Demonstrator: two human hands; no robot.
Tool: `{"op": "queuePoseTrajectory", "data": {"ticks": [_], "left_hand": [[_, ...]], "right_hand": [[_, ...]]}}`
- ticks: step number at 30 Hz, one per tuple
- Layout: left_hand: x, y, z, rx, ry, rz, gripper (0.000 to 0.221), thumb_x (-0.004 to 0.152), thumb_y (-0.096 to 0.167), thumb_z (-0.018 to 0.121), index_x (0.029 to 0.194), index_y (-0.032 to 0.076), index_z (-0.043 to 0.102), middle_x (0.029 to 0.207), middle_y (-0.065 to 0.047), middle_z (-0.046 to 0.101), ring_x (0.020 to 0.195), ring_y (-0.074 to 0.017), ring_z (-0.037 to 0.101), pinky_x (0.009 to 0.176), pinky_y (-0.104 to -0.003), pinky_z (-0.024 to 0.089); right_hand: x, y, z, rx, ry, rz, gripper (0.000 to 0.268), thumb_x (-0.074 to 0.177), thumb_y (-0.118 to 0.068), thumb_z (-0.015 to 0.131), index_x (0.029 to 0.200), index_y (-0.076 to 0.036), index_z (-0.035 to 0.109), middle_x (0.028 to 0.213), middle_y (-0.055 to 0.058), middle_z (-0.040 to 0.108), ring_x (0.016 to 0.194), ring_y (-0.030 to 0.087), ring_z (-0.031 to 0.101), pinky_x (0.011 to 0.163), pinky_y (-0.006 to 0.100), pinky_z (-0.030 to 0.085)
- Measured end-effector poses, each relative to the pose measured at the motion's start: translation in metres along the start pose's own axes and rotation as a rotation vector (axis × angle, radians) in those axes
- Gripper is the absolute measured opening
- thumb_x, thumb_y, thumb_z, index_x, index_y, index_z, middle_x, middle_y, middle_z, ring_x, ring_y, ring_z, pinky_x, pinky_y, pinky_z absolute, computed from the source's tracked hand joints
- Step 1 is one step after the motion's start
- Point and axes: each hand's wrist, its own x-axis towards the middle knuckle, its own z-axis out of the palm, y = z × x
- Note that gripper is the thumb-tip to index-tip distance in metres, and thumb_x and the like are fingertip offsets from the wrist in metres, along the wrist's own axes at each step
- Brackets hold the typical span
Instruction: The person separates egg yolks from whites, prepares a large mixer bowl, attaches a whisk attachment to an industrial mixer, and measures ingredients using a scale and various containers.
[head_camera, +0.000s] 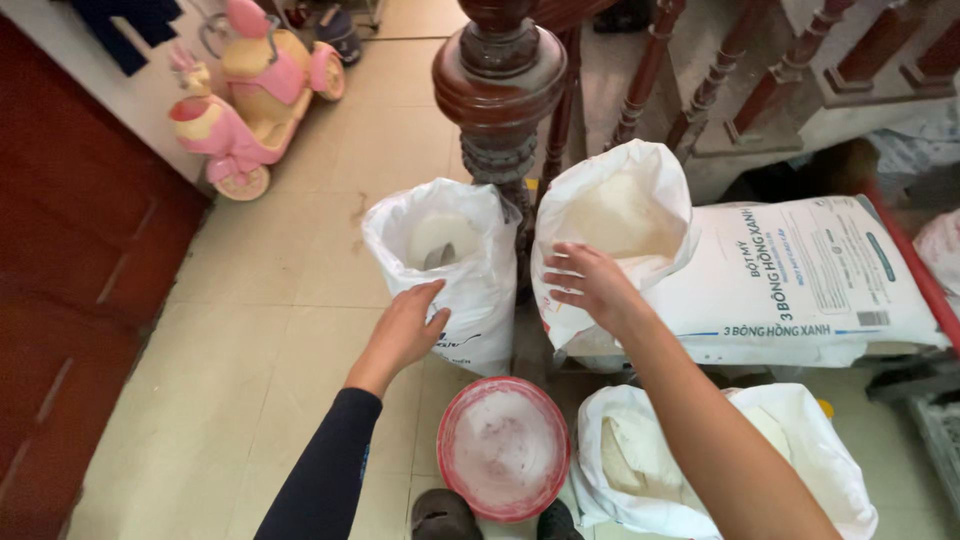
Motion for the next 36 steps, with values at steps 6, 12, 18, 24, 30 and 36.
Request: {"op": "queuePoseTrajectory", "data": {"ticks": [6, 12, 18, 24, 30, 36], "left_hand": [[0.060, -0.068, 0.026, 0.076, -0.101, -0.042, 0.053, 0.090, 0.026, 0.066, 0.138, 0.004, 0.057, 0.138, -0.019, 0.060, 0.131, -0.0368, 0.053, 0.108, -0.046, 0.043], [0.139, -0.180, 0.069, 0.119, -0.209, 0.142, 0.053, 0.094, 0.029, 0.063, 0.139, 0.004, 0.056, 0.138, -0.020, 0.061, 0.128, -0.0406, 0.054, 0.106, -0.046, 0.044], [0.180, -0.236, 0.105, -0.257, -0.914, -0.223, 0.060, 0.102, 0.052, 0.049, 0.142, 0.008, 0.059, 0.125, -0.019, 0.071, 0.114, -0.0349, 0.066, 0.096, -0.044, 0.053], [0.267, -0.280, 0.154, 0.080, -0.762, -0.378, 0.068, 0.099, 0.055, 0.050, 0.141, 0.002, 0.061, 0.110, -0.023, 0.078, 0.089, -0.0393, 0.080, 0.080, -0.045, 0.064], [0.274, -0.344, 0.238, 0.280, -0.755, -0.496, 0.113, 0.090, 0.058, 0.064, 0.157, -0.013, 0.007, 0.125, -0.026, 0.067, 0.115, -0.0380, 0.066, 0.097, -0.050, 0.053], [0.296, -0.363, 0.282, 0.344, -0.578, -0.545, 0.094, 0.085, 0.026, 0.071, 0.156, -0.007, 0.020, 0.135, -0.026, 0.059, 0.117, -0.0376, 0.064, 0.095, -0.046, 0.054]], "right_hand": [[0.065, 0.029, 0.028, -0.038, 0.082, 0.094, 0.038, 0.101, -0.035, 0.055, 0.129, -0.009, 0.056, 0.120, 0.009, 0.068, 0.104, 0.022, 0.068, 0.087, 0.041, 0.058], [0.132, 0.084, 0.053, 0.040, 0.342, 0.186, 0.048, 0.103, -0.045, 0.044, 0.133, -0.010, 0.056, 0.115, 0.009, 0.067, 0.095, 0.021, 0.068, 0.080, 0.040, 0.059], [0.191, 0.131, 0.096, -0.124, 0.586, 0.201, 0.061, 0.094, -0.048, 0.056, 0.141, -0.009, 0.049, 0.116, 0.010, 0.064, 0.091, 0.023, 0.066, 0.074, 0.041, 0.057], [0.224, 0.174, 0.112, -1.064, 0.913, -0.200, 0.093, 0.089, -0.058, 0.080, 0.144, 0.004, 0.037, 0.129, 0.036, 0.058, 0.108, 0.051, 0.062, 0.085, 0.057, 0.054], [0.226, 0.179, 0.119, -0.915, 0.730, 0.173, 0.080, 0.084, -0.030, 0.070, 0.149, -0.001, 0.035, 0.097, 0.028, 0.070, 0.090, 0.049, 0.069, 0.084, 0.055, 0.054], [0.212, 0.161, 0.124, -0.719, 0.797, 0.114, 0.066, 0.079, -0.012, 0.066, 0.142, -0.008, 0.045, 0.075, 0.016, 0.068, 0.072, 0.040, 0.069, 0.072, 0.052, 0.054]]}}
